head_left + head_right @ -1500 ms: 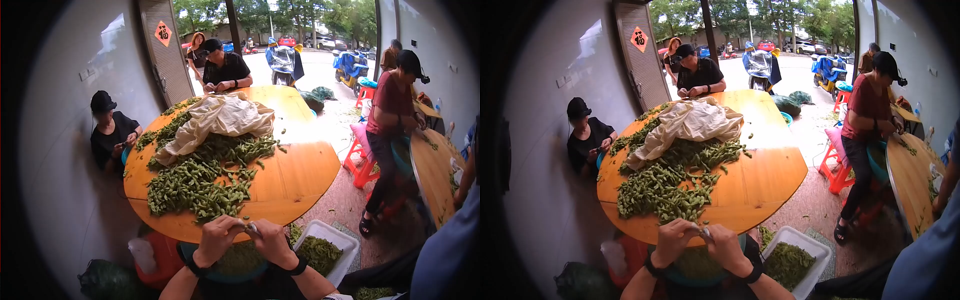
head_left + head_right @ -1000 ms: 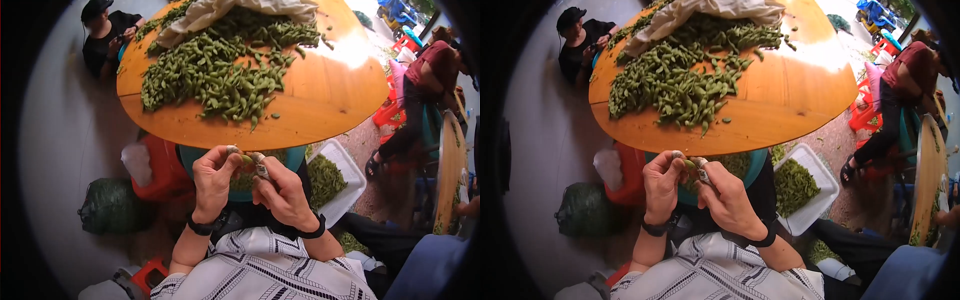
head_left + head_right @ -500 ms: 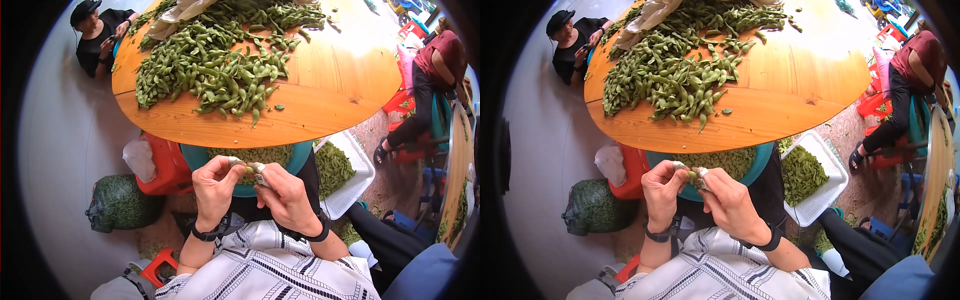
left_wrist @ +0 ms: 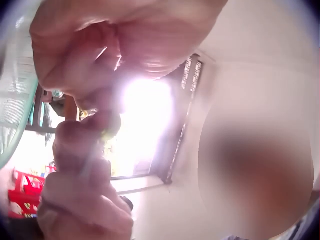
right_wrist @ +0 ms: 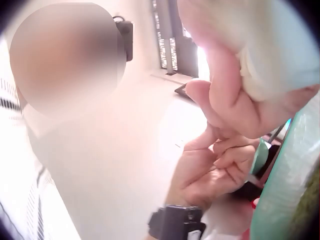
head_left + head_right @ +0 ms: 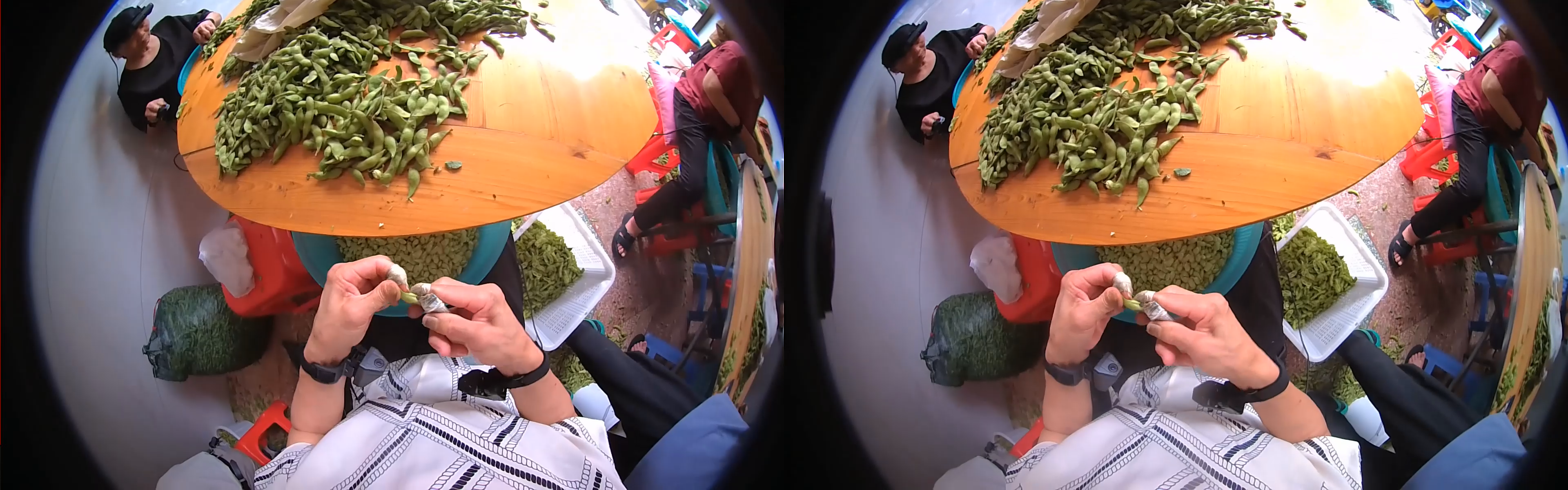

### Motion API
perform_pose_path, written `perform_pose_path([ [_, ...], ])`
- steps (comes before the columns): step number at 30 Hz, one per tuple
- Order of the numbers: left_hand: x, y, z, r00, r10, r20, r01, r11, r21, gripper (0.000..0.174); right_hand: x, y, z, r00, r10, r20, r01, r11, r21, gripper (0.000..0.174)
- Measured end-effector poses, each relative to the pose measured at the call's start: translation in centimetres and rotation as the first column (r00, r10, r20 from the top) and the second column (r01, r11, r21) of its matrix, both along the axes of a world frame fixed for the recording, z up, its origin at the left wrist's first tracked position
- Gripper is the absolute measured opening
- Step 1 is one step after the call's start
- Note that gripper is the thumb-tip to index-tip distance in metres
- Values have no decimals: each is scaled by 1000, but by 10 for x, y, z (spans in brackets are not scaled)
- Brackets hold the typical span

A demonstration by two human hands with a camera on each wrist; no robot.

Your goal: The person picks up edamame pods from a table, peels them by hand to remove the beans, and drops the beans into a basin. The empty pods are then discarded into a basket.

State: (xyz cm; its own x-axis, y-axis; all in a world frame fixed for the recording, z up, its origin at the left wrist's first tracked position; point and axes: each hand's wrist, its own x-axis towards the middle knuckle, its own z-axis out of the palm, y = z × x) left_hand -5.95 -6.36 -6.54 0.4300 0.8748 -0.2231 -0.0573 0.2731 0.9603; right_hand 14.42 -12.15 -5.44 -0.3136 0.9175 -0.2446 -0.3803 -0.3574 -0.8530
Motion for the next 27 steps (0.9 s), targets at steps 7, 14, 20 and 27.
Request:
perform_pose_path([
  [7,3,-4,-15,968,-11,252,78,963,-257,26,-5,-2,-11,1000,0,-3,0,996,-85,14],
  [14,19,-18,-13,986,164,42,-162,985,-53,24,-26,-11,-16,780,-387,491,108,857,504,27],
  [20,14,-17,-21,970,176,169,-159,981,-110,24,-17,-6,-16,972,-185,144,183,983,25,16],
  [27,20,-17,-37,881,336,331,-271,935,-227,18,-10,-2,-21,957,-161,241,147,986,73,11],
])
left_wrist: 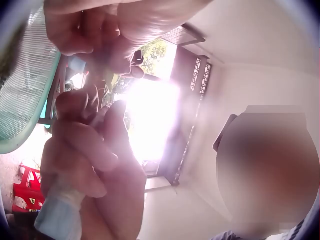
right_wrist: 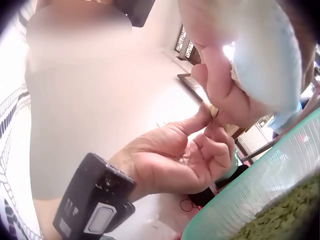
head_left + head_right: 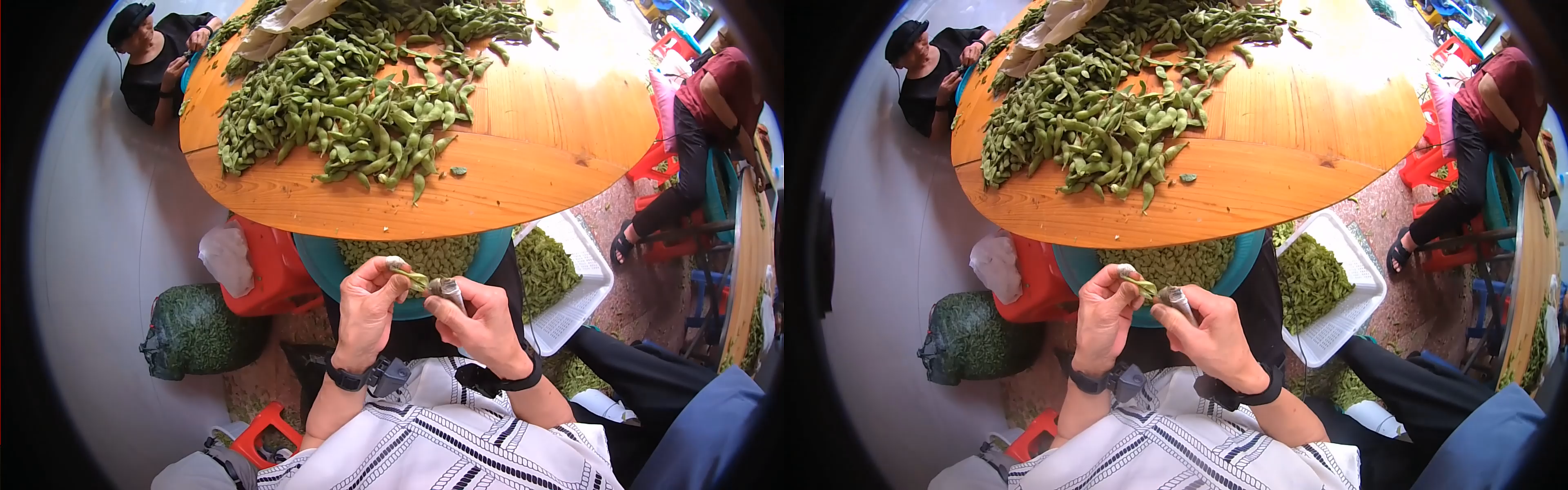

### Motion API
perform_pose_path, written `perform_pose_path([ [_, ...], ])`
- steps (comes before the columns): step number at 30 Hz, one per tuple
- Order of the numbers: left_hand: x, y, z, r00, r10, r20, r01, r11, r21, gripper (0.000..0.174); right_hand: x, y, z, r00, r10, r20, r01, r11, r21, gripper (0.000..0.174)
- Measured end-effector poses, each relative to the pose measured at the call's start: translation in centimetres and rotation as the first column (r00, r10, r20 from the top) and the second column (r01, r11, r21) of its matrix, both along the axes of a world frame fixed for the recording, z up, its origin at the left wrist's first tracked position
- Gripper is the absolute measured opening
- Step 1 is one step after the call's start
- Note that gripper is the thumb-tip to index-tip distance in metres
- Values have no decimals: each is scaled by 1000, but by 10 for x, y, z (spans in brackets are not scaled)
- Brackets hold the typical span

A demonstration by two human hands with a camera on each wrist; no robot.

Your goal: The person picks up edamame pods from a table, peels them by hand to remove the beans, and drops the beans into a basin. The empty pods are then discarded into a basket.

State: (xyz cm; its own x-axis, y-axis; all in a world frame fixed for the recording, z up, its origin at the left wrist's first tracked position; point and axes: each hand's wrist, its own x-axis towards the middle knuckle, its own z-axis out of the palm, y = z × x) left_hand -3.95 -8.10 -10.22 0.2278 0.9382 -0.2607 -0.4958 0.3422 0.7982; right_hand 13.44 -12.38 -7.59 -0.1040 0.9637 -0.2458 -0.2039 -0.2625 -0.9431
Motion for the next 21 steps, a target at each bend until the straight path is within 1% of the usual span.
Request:
perform_pose_path([
  [1,0,-1,-1,999,-41,21,41,999,-8,18,2,1,-2,995,34,-91,-44,993,-111,13],
  [2,-1,-1,-1,996,-81,41,82,996,-16,18,1,2,-1,989,3,-150,-29,985,-170,19],
  [3,0,-2,-1,996,-82,41,82,996,-16,18,2,3,-2,989,3,-150,-29,985,-170,19],
  [5,2,-3,0,978,-141,156,143,990,-3,16,5,4,-6,927,44,-374,-135,966,-220,18],
  [6,1,-1,0,978,-141,155,143,990,-3,16,5,5,-7,926,44,-375,-135,966,-220,18],
  [8,-2,1,-2,940,-219,262,240,969,-53,13,5,6,-8,873,49,-485,-185,953,-238,17],
  [9,-2,2,-2,940,-218,262,239,970,-52,13,4,6,-10,873,50,-485,-186,953,-237,17],
  [11,-1,3,-2,952,-248,178,253,967,-6,14,-2,3,-14,875,-17,-485,-107,968,-228,16],
  [12,0,2,-1,952,-248,178,253,968,-7,14,-5,3,-13,875,-17,-484,-107,968,-228,16],
  [13,2,1,-1,975,-214,64,213,977,23,14,-10,2,-12,948,-49,-315,-13,982,-190,14],
  [14,4,0,0,984,-174,-50,177,983,59,15,-13,2,-12,986,-92,-137,74,988,-134,13],
  [15,6,-1,2,983,-174,-50,177,982,59,15,-15,2,-18,986,-93,-137,74,988,-134,13],
  [16,8,-2,4,975,-134,-177,153,984,95,16,-17,3,-28,983,-149,105,138,985,107,9],
  [17,10,-3,7,950,-87,-299,133,982,135,16,-19,4,-34,913,-253,320,135,927,350,8],
  [18,12,-3,8,950,-88,-299,134,981,138,16,-19,6,-27,880,-276,386,136,926,353,9],
  [19,15,-4,10,925,-32,-378,90,987,137,19,-19,7,-26,879,-279,386,137,924,358,9],
  [20,16,-3,12,891,27,-452,43,989,143,21,-19,9,-25,835,-368,410,153,870,469,9],
  [21,15,-2,15,892,27,-450,45,988,150,21,-18,10,-24,784,-457,420,161,804,573,9],
])
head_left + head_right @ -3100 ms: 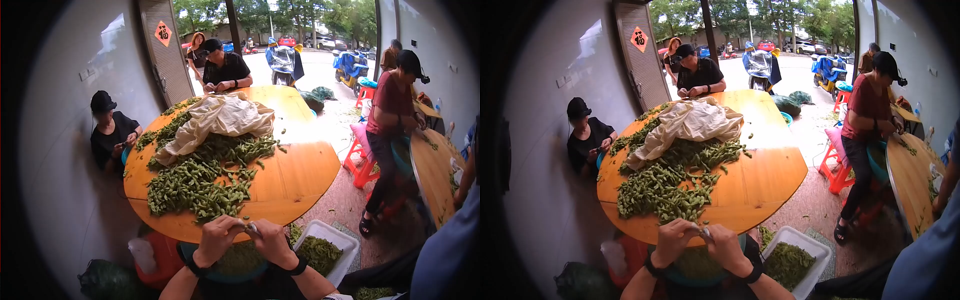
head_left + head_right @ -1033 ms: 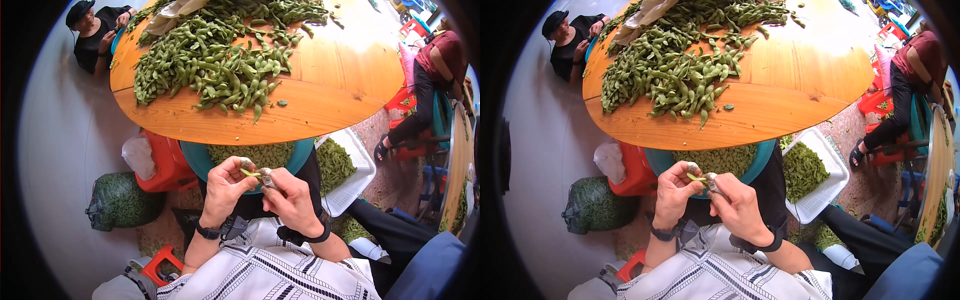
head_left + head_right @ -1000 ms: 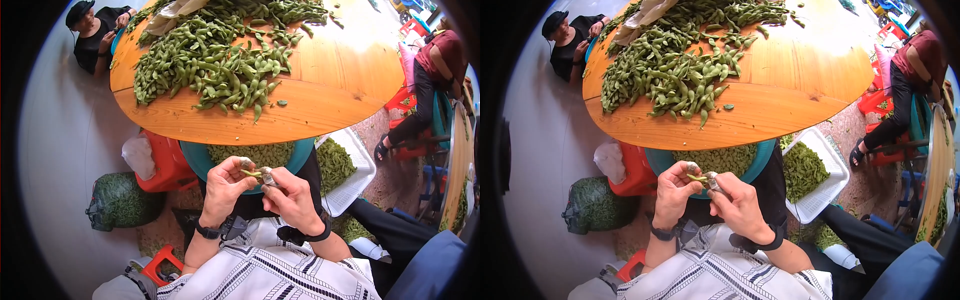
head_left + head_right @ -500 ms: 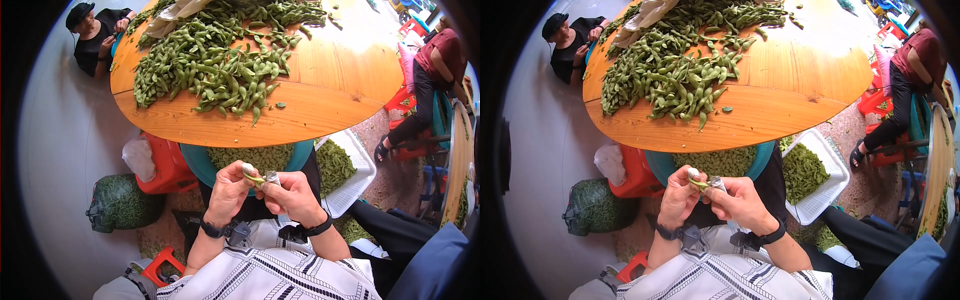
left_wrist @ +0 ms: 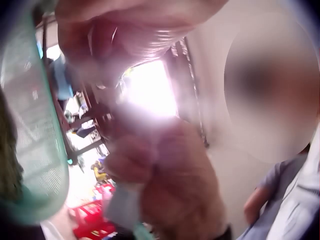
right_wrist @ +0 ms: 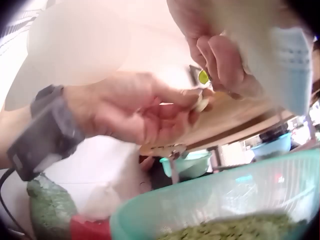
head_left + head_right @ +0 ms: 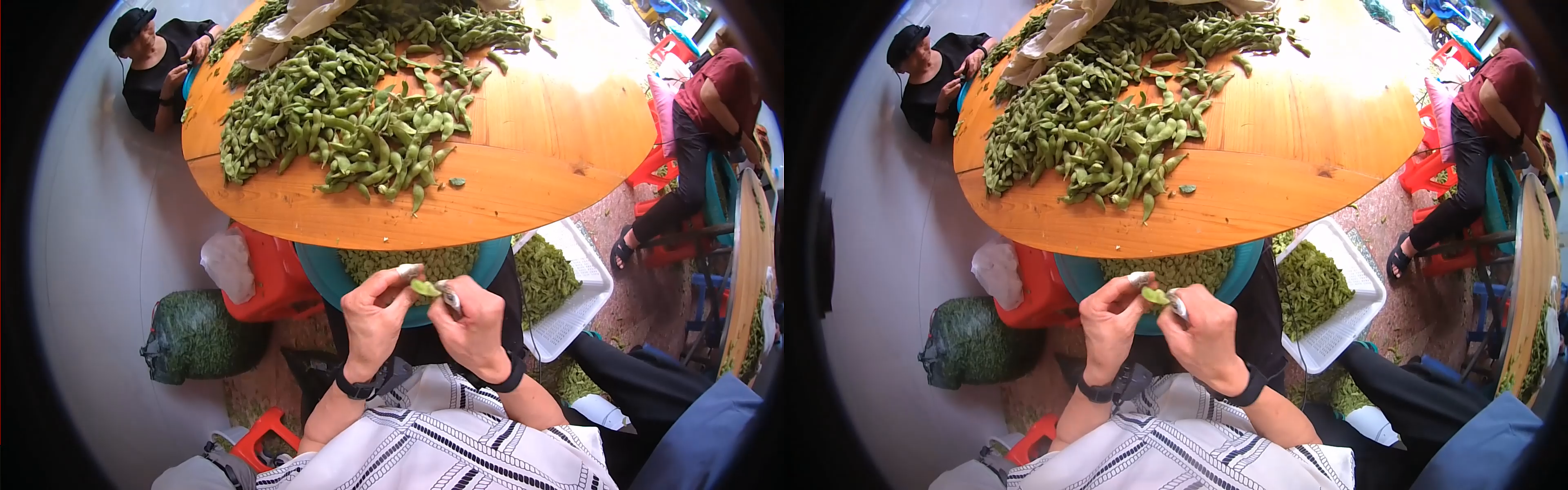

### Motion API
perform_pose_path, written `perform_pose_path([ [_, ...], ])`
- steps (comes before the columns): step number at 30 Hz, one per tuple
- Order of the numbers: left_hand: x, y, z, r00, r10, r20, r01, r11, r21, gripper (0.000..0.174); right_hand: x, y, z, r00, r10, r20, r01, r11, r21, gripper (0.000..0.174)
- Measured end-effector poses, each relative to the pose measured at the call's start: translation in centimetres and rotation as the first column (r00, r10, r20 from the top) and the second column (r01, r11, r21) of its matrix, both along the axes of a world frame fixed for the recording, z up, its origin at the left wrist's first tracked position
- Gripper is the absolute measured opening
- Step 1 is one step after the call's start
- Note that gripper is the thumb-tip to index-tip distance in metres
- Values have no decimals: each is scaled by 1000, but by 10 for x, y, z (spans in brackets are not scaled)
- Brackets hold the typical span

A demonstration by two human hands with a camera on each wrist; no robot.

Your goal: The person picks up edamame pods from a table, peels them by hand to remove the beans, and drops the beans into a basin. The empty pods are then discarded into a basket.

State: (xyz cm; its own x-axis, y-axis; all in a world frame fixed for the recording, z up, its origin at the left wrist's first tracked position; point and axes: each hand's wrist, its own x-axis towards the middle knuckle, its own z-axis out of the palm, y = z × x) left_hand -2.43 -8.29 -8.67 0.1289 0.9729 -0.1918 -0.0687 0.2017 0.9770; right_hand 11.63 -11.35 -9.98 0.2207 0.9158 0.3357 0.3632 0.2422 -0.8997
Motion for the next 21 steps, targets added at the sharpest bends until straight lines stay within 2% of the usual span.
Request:
perform_pose_path([
  [1,-4,2,5,944,58,-324,38,959,281,26,10,-3,10,998,-27,59,30,999,-37,10],
  [2,-7,5,9,789,203,-580,159,844,513,31,22,-7,15,993,-69,96,70,997,-11,9],
  [3,-10,10,13,759,275,-591,178,784,594,34,37,-9,22,985,-112,134,111,994,15,7],
  [5,-7,21,35,719,313,-620,223,742,633,32,66,-17,24,916,-257,308,270,963,-2,8],
  [6,-5,28,45,675,352,-648,268,702,660,31,81,-21,19,841,-309,444,349,937,-9,8],
  [8,6,45,51,683,385,-620,268,658,703,27,111,-28,2,637,-314,705,478,877,-41,7],
  [10,22,61,53,653,368,-662,208,753,624,25,121,-33,-3,611,-343,714,512,859,-25,7],
  [11,26,72,46,573,384,-724,276,742,611,23,124,-34,-3,589,-368,720,544,839,-16,8],
  [12,29,76,48,575,390,-719,272,738,618,23,121,-32,4,586,-372,720,543,840,-8,8],
  [14,35,80,49,461,394,-795,337,752,567,24,104,-28,23,802,-368,471,462,881,-98,9],
  [15,36,80,51,485,371,-792,346,750,563,23,97,-26,26,871,-343,353,404,908,-114,9],
  [16,36,79,50,486,366,-794,352,750,561,23,90,-23,30,898,-311,310,355,930,-95,9],
  [18,33,78,47,572,359,-737,338,716,611,23,78,-18,34,980,-183,77,196,955,-224,9],
  [19,30,74,46,657,300,-692,318,722,615,20,71,-14,37,991,-131,-39,117,962,-247,9],
  [20,27,67,46,654,295,-696,324,723,610,20,65,-11,41,984,-81,-156,37,963,-265,10],
  [21,23,58,49,726,205,-656,356,704,615,19,57,-6,47,975,-40,-217,-15,969,-247,8],
])
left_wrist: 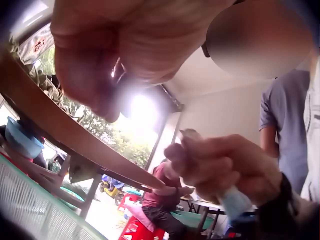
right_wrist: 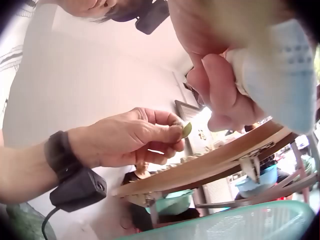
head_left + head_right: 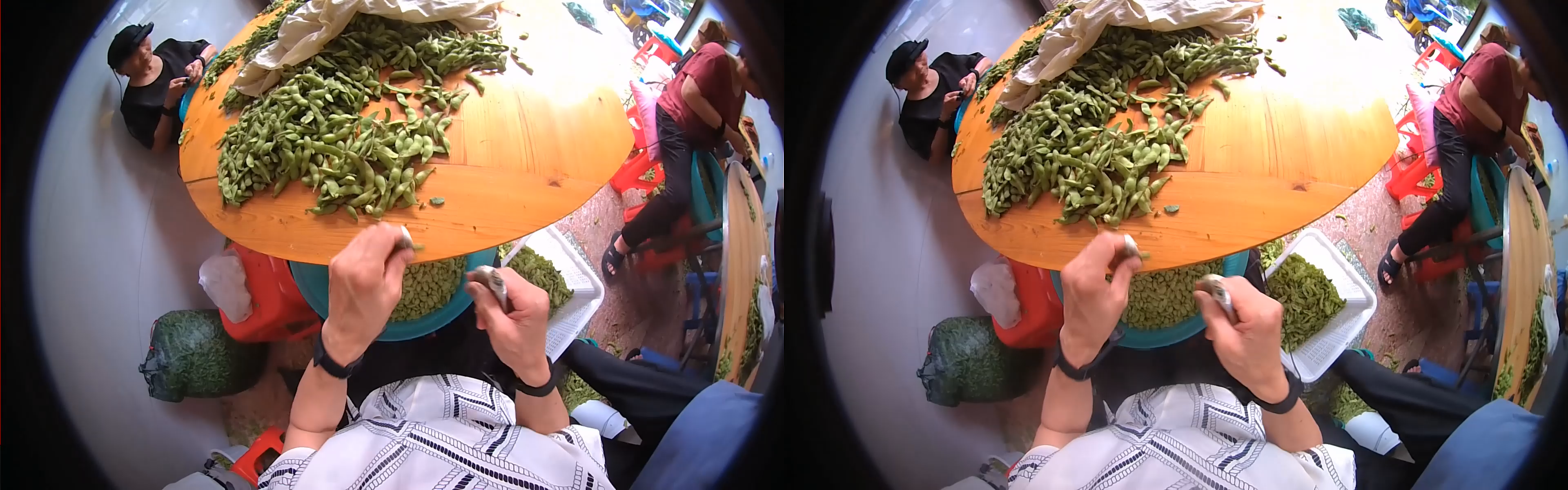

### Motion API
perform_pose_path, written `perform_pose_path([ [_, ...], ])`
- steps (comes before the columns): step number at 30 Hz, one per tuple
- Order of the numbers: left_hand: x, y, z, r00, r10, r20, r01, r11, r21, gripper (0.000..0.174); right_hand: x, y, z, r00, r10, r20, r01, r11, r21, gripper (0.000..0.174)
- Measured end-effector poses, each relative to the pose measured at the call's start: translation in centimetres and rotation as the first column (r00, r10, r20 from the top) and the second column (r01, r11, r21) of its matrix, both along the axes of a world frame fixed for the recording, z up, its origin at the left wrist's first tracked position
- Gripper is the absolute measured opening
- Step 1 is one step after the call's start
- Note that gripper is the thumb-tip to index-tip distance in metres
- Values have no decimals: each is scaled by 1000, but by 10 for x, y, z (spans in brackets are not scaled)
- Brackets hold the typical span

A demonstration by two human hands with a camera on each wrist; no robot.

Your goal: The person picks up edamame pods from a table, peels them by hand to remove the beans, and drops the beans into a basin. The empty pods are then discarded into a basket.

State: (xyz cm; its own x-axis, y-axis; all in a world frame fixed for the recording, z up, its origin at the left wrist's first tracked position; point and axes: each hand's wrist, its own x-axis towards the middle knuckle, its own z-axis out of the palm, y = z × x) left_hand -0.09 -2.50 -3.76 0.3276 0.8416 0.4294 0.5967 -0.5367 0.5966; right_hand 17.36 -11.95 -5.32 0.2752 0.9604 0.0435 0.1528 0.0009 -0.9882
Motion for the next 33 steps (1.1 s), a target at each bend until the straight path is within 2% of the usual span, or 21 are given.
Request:
perform_pose_path([
  [1,-4,-8,3,992,-102,69,104,994,-23,19,-6,5,6,999,36,-29,-35,999,29,9],
  [3,-16,-18,3,986,-163,28,164,986,-18,22,-16,15,2,991,133,-29,-128,983,133,10],
  [5,-25,-25,-6,956,-174,234,223,953,-203,20,-21,16,-4,984,176,-17,-172,975,142,10],
  [6,-26,-32,-9,876,-15,482,254,863,-436,18,-23,17,-5,975,221,1,-219,964,151,10],
  [7,-26,-35,-10,875,-9,484,251,864,-437,18,-27,16,-5,974,226,3,-224,963,148,10],
  [9,-24,-39,-8,653,283,703,361,699,-617,11,-37,10,-4,980,156,-124,-143,983,113,8],
  [10,-25,-39,-10,649,291,703,383,673,-633,9,-42,7,2,972,115,-203,-107,993,51,5],
  [11,-27,-41,-17,646,294,705,383,673,-632,9,-44,4,1,973,117,-199,-109,993,48,5],
  [13,-28,-44,-29,660,255,707,369,710,-600,11,-47,1,0,955,101,-279,-111,994,-18,8],
  [14,-27,-47,-28,694,250,675,322,731,-602,15,-47,1,3,955,102,-277,-112,994,-19,8],
  [15,-26,-47,-29,693,251,676,322,731,-602,15,-45,0,7,958,168,-231,-176,984,-13,13],
  [17,-26,-48,-31,814,249,525,101,829,-550,15,-44,-1,9,954,236,-184,-242,970,-11,20],
  [18,-26,-47,-27,813,251,526,99,829,-550,15,-43,-3,7,943,300,-141,-300,954,26,25],
  [20,-26,-43,-14,965,121,234,-45,950,-309,16,-41,-4,1,918,392,-62,-387,919,79,34],
  [21,-26,-43,-12,965,121,234,-43,950,-310,16,-41,-4,0,918,391,-62,-386,919,77,34],
  [23,-28,-43,-10,991,60,117,-32,972,-232,18,-42,-4,-1,927,373,43,-375,922,96,33],
  [26,-28,-44,-6,997,38,74,-19,972,-235,18,-40,-5,-5,912,403,69,-409,906,111,32],
  [30,-28,-45,-4,999,17,51,-5,975,-224,17,-38,-6,-4,909,410,76,-417,902,117,29],
  [33,-32,-42,-4,996,-65,64,77,975,-209,15,-37,-8,-6,925,379,-18,-375,920,111,24],
])
